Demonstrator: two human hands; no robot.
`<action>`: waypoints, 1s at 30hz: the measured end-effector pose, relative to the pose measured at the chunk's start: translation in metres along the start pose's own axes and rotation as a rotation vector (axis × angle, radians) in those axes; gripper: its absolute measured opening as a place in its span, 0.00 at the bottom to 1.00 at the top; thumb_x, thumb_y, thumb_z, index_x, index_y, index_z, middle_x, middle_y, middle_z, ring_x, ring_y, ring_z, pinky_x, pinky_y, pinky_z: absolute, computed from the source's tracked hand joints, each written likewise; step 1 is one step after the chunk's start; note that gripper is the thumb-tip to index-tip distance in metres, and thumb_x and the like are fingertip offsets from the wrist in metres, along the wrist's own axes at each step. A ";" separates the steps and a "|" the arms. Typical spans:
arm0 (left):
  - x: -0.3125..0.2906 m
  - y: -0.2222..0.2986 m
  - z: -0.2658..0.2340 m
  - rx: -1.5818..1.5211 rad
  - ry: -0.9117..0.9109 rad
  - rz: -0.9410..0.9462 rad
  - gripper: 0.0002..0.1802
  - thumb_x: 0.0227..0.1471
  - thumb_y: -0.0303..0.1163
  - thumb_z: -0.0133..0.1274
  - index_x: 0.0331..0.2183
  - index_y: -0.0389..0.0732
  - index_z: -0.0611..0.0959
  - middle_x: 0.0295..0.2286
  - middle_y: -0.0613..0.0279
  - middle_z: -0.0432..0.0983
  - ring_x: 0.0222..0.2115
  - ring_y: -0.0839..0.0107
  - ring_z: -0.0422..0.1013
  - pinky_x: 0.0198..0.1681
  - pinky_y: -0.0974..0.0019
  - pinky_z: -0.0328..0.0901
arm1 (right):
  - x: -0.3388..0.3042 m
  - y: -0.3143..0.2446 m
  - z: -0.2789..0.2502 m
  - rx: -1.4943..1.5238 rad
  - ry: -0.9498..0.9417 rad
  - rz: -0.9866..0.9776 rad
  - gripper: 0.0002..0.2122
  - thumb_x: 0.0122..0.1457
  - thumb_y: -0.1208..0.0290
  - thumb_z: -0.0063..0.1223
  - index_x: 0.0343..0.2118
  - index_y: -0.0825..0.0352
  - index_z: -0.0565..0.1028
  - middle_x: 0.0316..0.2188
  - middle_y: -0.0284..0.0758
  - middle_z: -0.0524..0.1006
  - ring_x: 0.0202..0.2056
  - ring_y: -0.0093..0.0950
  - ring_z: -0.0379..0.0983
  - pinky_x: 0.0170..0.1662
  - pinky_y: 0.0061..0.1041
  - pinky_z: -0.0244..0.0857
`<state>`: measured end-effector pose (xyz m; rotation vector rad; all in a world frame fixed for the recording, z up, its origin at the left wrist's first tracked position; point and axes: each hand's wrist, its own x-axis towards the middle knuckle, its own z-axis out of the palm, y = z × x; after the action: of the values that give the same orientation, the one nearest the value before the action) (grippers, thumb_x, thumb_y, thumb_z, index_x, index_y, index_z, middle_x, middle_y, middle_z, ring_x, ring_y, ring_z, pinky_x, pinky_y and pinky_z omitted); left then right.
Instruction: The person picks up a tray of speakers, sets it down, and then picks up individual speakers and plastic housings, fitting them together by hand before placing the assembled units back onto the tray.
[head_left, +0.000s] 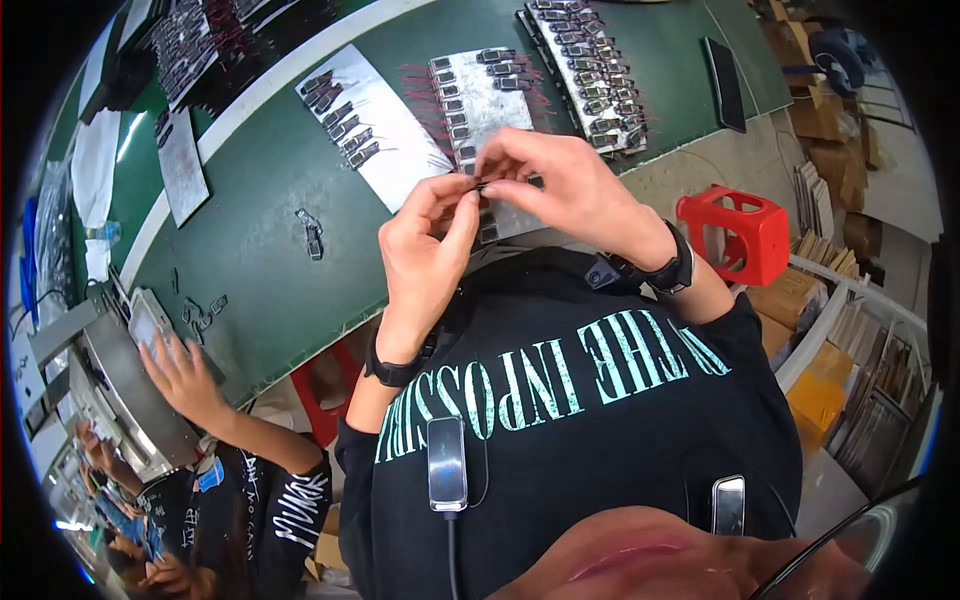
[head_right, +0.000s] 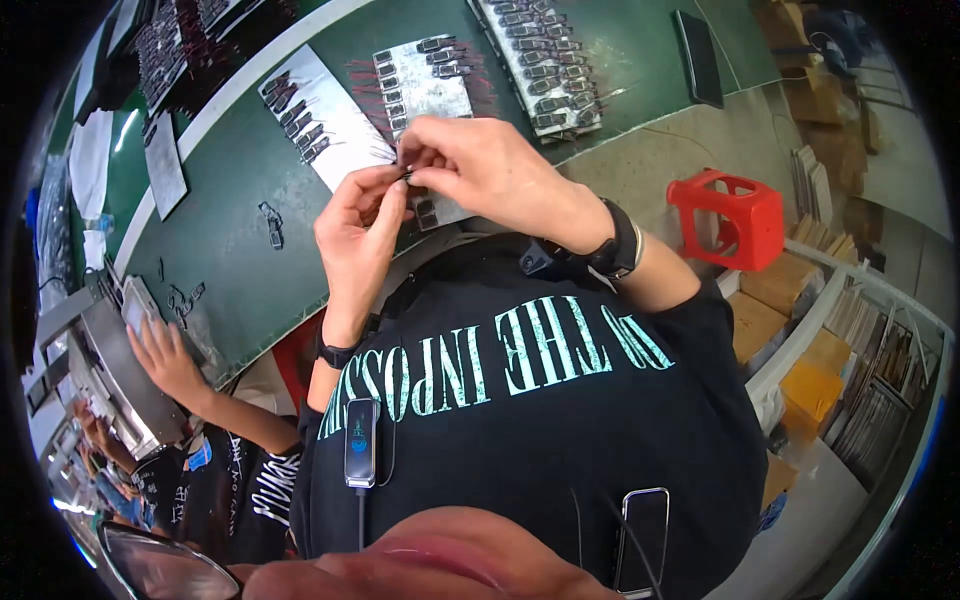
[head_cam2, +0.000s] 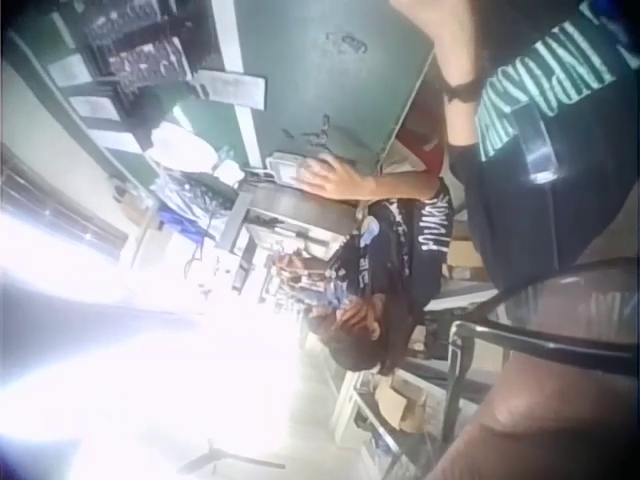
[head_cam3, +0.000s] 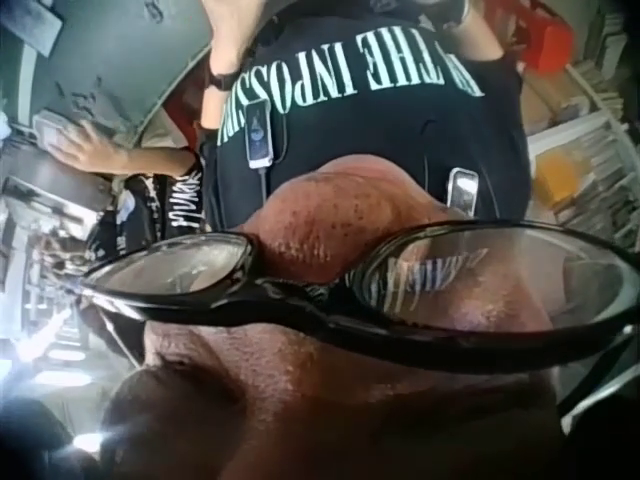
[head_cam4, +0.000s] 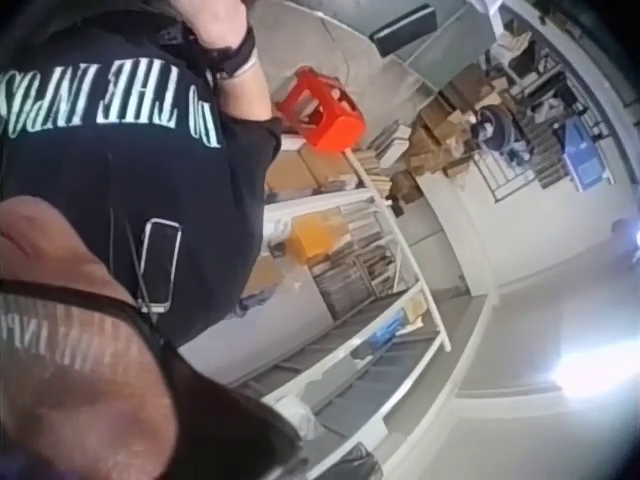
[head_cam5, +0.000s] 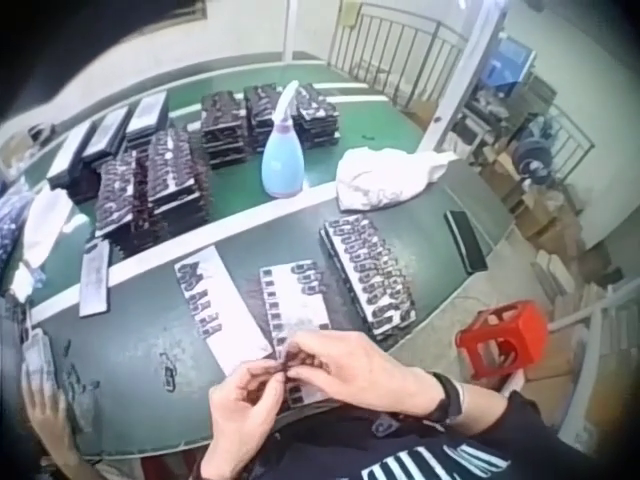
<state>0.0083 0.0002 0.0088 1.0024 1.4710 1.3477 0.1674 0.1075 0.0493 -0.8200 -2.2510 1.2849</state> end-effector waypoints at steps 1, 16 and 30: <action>0.001 0.001 0.002 0.087 0.012 0.050 0.13 0.57 0.22 0.57 0.45 0.33 0.80 0.35 0.58 0.82 0.33 0.76 0.78 0.36 0.75 0.72 | -0.001 0.003 -0.006 -0.004 0.032 0.020 0.08 0.56 0.78 0.58 0.39 0.70 0.75 0.30 0.37 0.77 0.29 0.26 0.76 0.37 0.25 0.71; -0.012 -0.007 -0.017 0.195 0.256 0.196 0.10 0.54 0.23 0.60 0.41 0.36 0.84 0.36 0.57 0.81 0.30 0.72 0.78 0.32 0.71 0.71 | 0.023 0.051 -0.025 -0.620 0.322 -0.142 0.06 0.57 0.74 0.59 0.37 0.66 0.80 0.34 0.36 0.78 0.37 0.35 0.75 0.42 0.28 0.69; -0.039 -0.038 -0.084 1.145 0.689 0.244 0.10 0.48 0.30 0.64 0.35 0.40 0.85 0.33 0.61 0.77 0.35 0.62 0.74 0.34 0.62 0.71 | -0.014 0.041 -0.033 -0.592 0.121 0.002 0.05 0.58 0.78 0.57 0.37 0.70 0.76 0.32 0.37 0.75 0.33 0.30 0.74 0.38 0.27 0.68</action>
<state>-0.0610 -0.0651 -0.0240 1.5021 2.8724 0.9772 0.2092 0.1347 0.0289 -1.0588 -2.5532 0.5362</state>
